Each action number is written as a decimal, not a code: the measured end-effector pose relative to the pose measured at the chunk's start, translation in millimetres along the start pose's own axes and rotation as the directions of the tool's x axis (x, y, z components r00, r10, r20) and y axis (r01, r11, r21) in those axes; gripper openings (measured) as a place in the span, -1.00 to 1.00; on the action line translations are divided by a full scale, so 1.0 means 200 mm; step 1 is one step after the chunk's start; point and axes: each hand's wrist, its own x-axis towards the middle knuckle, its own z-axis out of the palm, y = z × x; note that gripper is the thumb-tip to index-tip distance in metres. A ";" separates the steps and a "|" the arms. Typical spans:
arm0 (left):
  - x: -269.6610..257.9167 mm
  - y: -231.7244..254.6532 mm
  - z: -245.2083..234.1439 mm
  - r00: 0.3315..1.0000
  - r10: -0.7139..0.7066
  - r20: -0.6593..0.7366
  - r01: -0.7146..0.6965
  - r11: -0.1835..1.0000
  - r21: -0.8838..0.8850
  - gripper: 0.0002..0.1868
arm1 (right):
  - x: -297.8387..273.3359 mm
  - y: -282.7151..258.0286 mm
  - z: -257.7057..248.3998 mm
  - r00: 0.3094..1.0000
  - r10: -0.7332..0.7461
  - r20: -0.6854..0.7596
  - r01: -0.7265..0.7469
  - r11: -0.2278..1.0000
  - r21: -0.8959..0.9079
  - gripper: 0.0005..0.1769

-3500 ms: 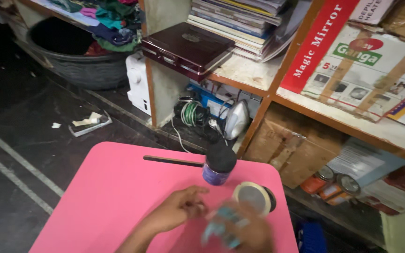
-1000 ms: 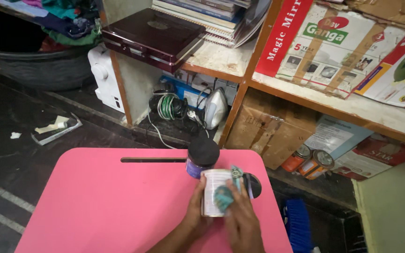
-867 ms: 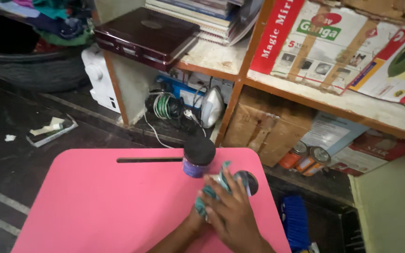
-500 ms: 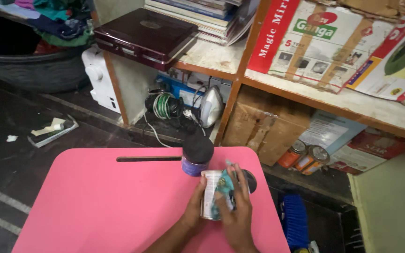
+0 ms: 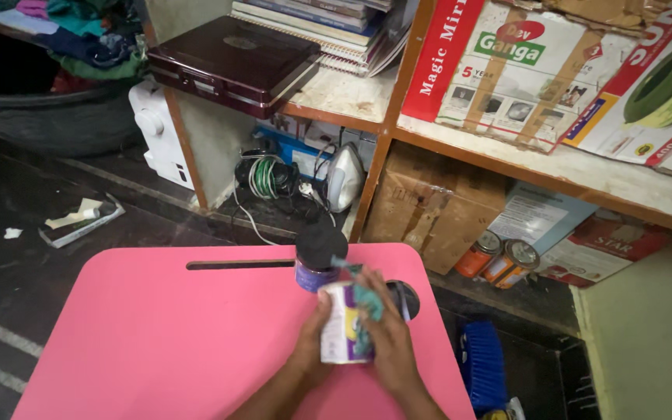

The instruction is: The person cleans a variety of household objects including canisters, bottles, and a folding laptop desk using a cloth.

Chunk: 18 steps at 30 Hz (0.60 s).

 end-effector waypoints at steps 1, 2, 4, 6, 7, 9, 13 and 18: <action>0.01 0.00 0.00 0.999 0.024 -0.044 -0.025 1.000 -0.016 -0.28 | 0.00 0.01 0.01 1.000 0.024 -0.013 -0.024 0.998 0.057 -0.41; 0.02 0.01 0.00 0.995 0.048 -0.087 -0.051 0.998 -0.030 -0.28 | 0.00 0.01 0.02 0.999 0.047 -0.025 -0.044 0.992 0.115 -0.39; -0.01 0.02 0.02 0.996 0.074 -0.058 -0.077 0.995 -0.067 -0.28 | -0.02 0.01 0.05 0.997 -0.067 -0.022 0.067 0.997 -0.025 -0.34; -0.01 0.04 0.04 0.997 0.034 -0.062 -0.041 0.994 -0.105 -0.30 | -0.10 0.00 0.07 0.947 -0.310 0.082 0.316 0.861 -0.398 -0.29; 0.00 0.05 0.05 0.996 -0.019 -0.083 0.008 0.992 -0.126 -0.31 | -0.09 0.00 0.06 0.938 -0.328 0.110 0.343 0.844 -0.412 -0.28; -0.01 0.05 0.07 0.995 -0.045 -0.089 0.035 0.992 -0.119 -0.31 | -0.07 0.01 0.03 0.923 -0.348 0.166 0.385 0.815 -0.433 -0.26; 0.00 0.07 0.08 0.998 0.052 -0.045 -0.054 0.998 -0.033 -0.26 | -0.04 0.06 0.04 0.992 0.063 -0.112 -0.041 0.981 0.191 -0.35; 0.04 0.01 0.01 0.982 0.130 -0.141 -0.081 0.948 0.307 -0.24 | -0.13 0.03 0.07 0.939 -0.309 -0.153 0.227 0.887 -0.402 -0.41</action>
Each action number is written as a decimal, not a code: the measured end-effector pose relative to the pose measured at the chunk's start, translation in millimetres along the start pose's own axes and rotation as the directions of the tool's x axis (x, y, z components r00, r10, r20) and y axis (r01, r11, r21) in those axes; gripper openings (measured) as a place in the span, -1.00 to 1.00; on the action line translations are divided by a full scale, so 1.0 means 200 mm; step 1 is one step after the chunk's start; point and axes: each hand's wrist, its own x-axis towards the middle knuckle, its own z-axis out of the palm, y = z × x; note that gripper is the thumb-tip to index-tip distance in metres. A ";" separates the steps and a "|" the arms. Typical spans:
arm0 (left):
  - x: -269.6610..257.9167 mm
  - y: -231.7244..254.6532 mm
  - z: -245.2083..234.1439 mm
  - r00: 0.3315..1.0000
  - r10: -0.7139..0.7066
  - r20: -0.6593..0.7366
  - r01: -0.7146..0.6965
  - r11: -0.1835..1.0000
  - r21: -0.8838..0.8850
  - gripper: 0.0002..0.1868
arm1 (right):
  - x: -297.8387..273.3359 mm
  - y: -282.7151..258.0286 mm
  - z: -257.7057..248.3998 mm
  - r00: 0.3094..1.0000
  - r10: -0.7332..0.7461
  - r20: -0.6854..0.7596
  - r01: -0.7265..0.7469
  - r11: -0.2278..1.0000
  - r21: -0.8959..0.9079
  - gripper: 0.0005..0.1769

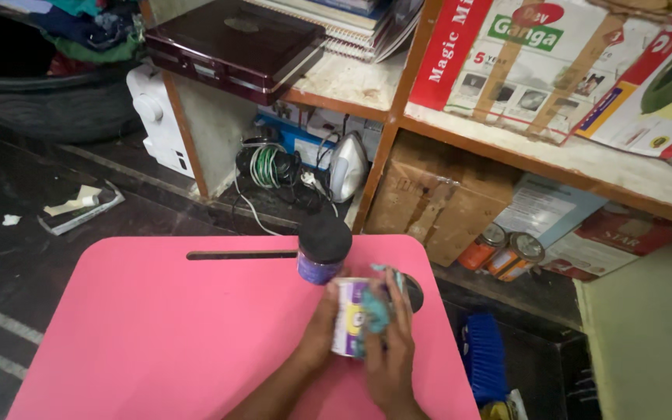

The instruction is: The person cleans a variety of household objects including canisters, bottles, and a folding laptop desk using a cloth.

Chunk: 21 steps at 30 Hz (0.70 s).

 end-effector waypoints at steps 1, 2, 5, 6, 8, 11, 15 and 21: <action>0.02 -0.03 0.00 0.994 0.104 0.011 -0.105 0.987 0.125 -0.25 | 0.00 -0.01 0.00 0.998 -0.051 0.023 0.052 0.997 -0.057 -0.42; 0.04 -0.05 0.00 0.978 0.205 0.039 -0.209 0.947 0.244 -0.25 | 0.01 -0.01 0.00 0.994 -0.102 0.047 0.106 0.988 -0.116 -0.43; 0.05 -0.05 -0.04 0.983 0.147 0.111 -0.167 0.964 0.205 -0.18 | 0.04 -0.02 -0.02 0.966 -0.194 0.168 0.230 0.946 -0.229 -0.39; 0.04 -0.04 -0.04 0.981 0.138 0.134 -0.161 0.971 0.177 -0.18 | 0.04 -0.03 -0.01 0.953 -0.213 0.214 0.264 0.932 -0.249 -0.37; 0.02 -0.02 -0.05 0.976 0.123 0.178 -0.146 0.982 0.120 -0.17 | 0.05 -0.03 -0.02 0.957 -0.212 0.199 0.248 0.953 -0.174 -0.39; -0.01 0.01 -0.07 0.968 0.023 0.250 -0.018 1.000 -0.023 -0.27 | 0.05 -0.02 0.00 0.997 -0.035 0.071 0.029 0.996 0.082 -0.40; -0.07 0.04 -0.06 0.959 -0.117 0.259 0.194 0.935 -0.297 -0.29 | -0.01 0.13 0.12 0.662 0.707 0.250 -0.538 0.215 0.815 -0.43; -0.13 0.17 0.09 0.966 0.036 0.255 0.036 0.961 -0.273 -0.15 | -0.27 0.36 0.21 0.608 0.756 0.243 -0.343 -0.027 0.939 -0.42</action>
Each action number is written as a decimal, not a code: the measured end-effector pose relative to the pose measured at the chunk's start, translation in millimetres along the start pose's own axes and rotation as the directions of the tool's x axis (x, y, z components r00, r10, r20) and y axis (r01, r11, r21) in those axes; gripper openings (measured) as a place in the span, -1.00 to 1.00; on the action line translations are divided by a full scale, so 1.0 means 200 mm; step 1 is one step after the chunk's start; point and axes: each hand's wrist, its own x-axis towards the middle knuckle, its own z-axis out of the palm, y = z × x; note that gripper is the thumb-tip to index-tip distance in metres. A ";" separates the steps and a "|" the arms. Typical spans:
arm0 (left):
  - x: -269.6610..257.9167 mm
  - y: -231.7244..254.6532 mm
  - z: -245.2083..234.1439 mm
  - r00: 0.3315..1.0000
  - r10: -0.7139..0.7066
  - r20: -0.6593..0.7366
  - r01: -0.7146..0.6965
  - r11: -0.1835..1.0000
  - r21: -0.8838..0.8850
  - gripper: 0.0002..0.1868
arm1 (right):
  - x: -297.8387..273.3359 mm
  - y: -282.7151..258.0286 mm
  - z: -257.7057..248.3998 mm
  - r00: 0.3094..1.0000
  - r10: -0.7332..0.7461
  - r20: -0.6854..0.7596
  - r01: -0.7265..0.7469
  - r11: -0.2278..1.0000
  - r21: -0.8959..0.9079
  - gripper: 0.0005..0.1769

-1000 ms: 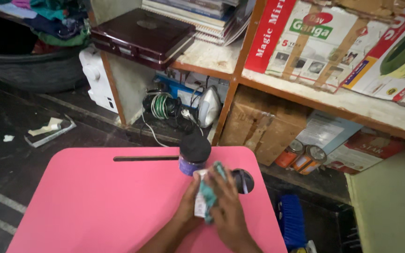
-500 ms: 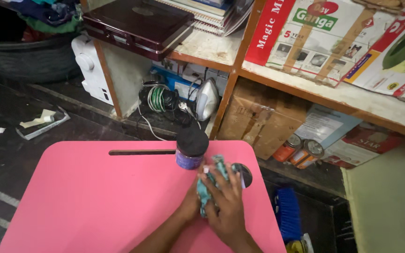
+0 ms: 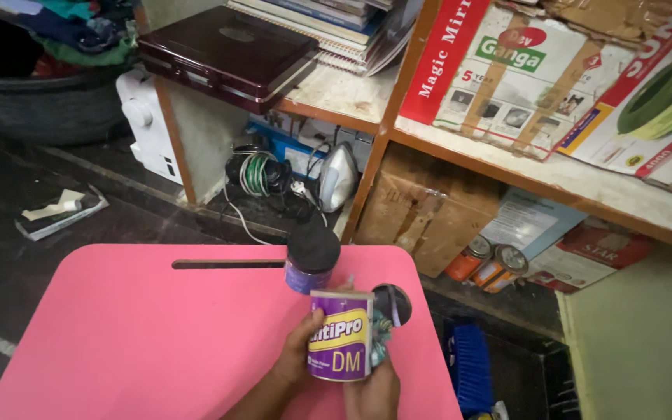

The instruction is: The person cleans a variety of household objects including canisters, bottles, and a folding laptop desk using a cloth.

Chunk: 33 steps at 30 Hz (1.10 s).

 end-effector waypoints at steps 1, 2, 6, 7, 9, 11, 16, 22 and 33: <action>0.00 0.01 0.04 0.999 0.039 0.015 -0.040 0.999 0.030 -0.10 | -0.03 -0.01 -0.04 0.990 -0.123 0.070 0.141 0.902 -0.408 -0.41; 0.00 0.02 0.08 0.996 0.078 0.030 -0.080 0.995 0.059 -0.05 | -0.07 -0.03 -0.07 0.963 -0.200 0.182 0.269 0.627 -0.731 -0.38; 0.02 0.02 0.20 0.951 0.306 0.043 -0.275 0.774 0.571 0.13 | -0.07 -0.14 0.03 0.954 0.275 -0.118 -0.272 0.962 0.040 -0.48; 0.01 0.00 0.21 0.948 0.314 0.057 -0.273 0.706 0.654 0.16 | -0.06 -0.18 0.03 0.957 0.290 0.007 -0.288 0.950 0.121 -0.49; 0.00 -0.02 0.21 0.954 0.288 0.081 -0.254 0.633 0.731 0.20 | -0.02 -0.27 0.03 0.925 0.274 0.263 -0.343 0.900 0.268 -0.50; 0.01 -0.02 0.20 0.968 0.231 0.100 -0.228 0.637 0.737 0.23 | -0.01 -0.27 -0.01 0.956 0.285 0.072 -0.293 0.945 0.146 -0.49; 0.03 -0.02 0.19 0.957 0.233 0.173 -0.263 0.443 0.857 0.31 | 0.09 -0.19 -0.23 0.940 0.185 0.288 -0.218 0.972 0.087 -0.51; 0.02 0.01 0.15 0.923 0.338 0.183 -0.325 0.431 0.842 0.29 | 0.07 -0.27 -0.19 0.992 -0.104 0.071 0.120 0.606 -0.787 -0.49; 0.11 -0.06 0.25 0.820 0.260 0.510 -0.539 0.050 0.841 0.20 | -0.02 -0.59 0.07 0.678 -0.317 0.663 0.720 0.105 -0.686 0.19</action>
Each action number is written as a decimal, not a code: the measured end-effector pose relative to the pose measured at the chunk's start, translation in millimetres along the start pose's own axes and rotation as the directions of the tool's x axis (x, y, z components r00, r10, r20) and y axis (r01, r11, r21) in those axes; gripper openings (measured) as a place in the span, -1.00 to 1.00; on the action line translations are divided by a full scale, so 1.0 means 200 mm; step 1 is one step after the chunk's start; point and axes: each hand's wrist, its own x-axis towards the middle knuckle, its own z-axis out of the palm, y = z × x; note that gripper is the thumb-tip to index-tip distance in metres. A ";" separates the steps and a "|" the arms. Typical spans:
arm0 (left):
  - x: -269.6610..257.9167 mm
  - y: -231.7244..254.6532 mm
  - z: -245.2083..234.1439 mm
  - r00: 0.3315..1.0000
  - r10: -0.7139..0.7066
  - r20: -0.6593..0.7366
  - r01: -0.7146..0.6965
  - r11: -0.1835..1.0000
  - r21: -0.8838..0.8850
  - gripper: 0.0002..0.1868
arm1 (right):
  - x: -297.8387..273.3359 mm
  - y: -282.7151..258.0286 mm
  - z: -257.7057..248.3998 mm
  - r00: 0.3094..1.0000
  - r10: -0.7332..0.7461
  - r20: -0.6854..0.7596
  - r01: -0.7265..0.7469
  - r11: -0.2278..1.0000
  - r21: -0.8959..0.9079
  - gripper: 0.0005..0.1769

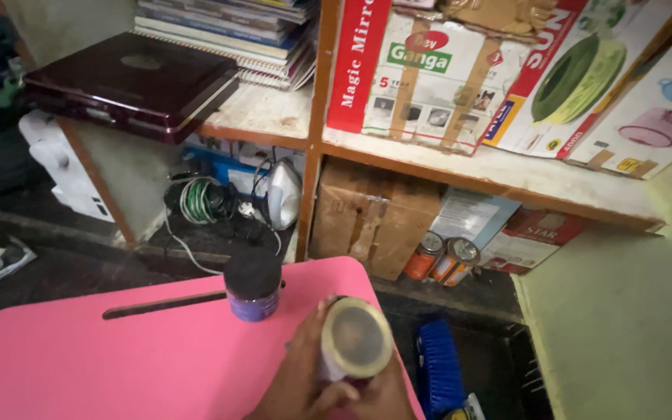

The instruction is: The person cleans a variety of household objects including canisters, bottles, and a folding laptop desk using a cloth.

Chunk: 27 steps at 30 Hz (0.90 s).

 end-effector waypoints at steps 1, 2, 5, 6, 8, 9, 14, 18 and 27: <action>0.00 -0.03 0.01 0.998 -0.038 0.059 0.038 0.999 -0.008 0.19 | 0.00 0.03 -0.03 0.998 0.068 -0.011 -0.065 0.983 0.171 0.13; 0.00 -0.07 0.03 0.990 -0.074 0.119 0.076 0.997 -0.014 0.18 | 0.01 0.06 -0.06 0.991 0.135 -0.011 -0.123 0.933 0.337 0.07; -0.04 -0.26 0.19 0.923 -0.162 0.348 0.025 0.930 0.365 0.07 | 0.05 0.18 -0.21 0.897 0.407 -0.174 -0.279 0.826 0.490 -0.16; -0.08 -0.32 0.25 0.929 -0.039 0.367 -0.149 0.870 0.470 -0.04 | 0.09 0.22 -0.28 0.869 0.414 -0.272 -0.264 0.851 0.455 -0.15; -0.18 -0.44 0.38 0.877 0.196 0.439 -0.456 0.626 0.632 -0.22 | 0.24 0.36 -0.43 0.796 0.414 -0.442 -0.269 0.896 0.354 -0.04; -0.21 -0.51 0.41 0.871 0.121 0.476 -0.400 0.736 0.546 -0.25 | 0.33 0.45 -0.49 0.755 0.406 -0.514 -0.290 0.911 0.293 0.06; -0.31 -0.74 0.53 0.842 0.050 0.537 -0.336 0.827 0.450 -0.36 | 0.60 0.92 -0.64 0.601 0.447 -0.663 -0.655 0.751 -0.088 0.17; -0.30 -0.78 0.55 0.885 0.089 0.457 -0.317 0.834 0.451 -0.48 | 0.74 1.26 -0.60 0.636 0.384 -0.669 -0.590 0.801 -0.101 0.25; -0.26 -0.70 0.48 0.860 0.027 0.509 -0.247 0.896 0.370 -0.39 | 0.81 1.55 -0.52 0.714 0.120 -0.690 -0.415 0.866 -0.279 -0.38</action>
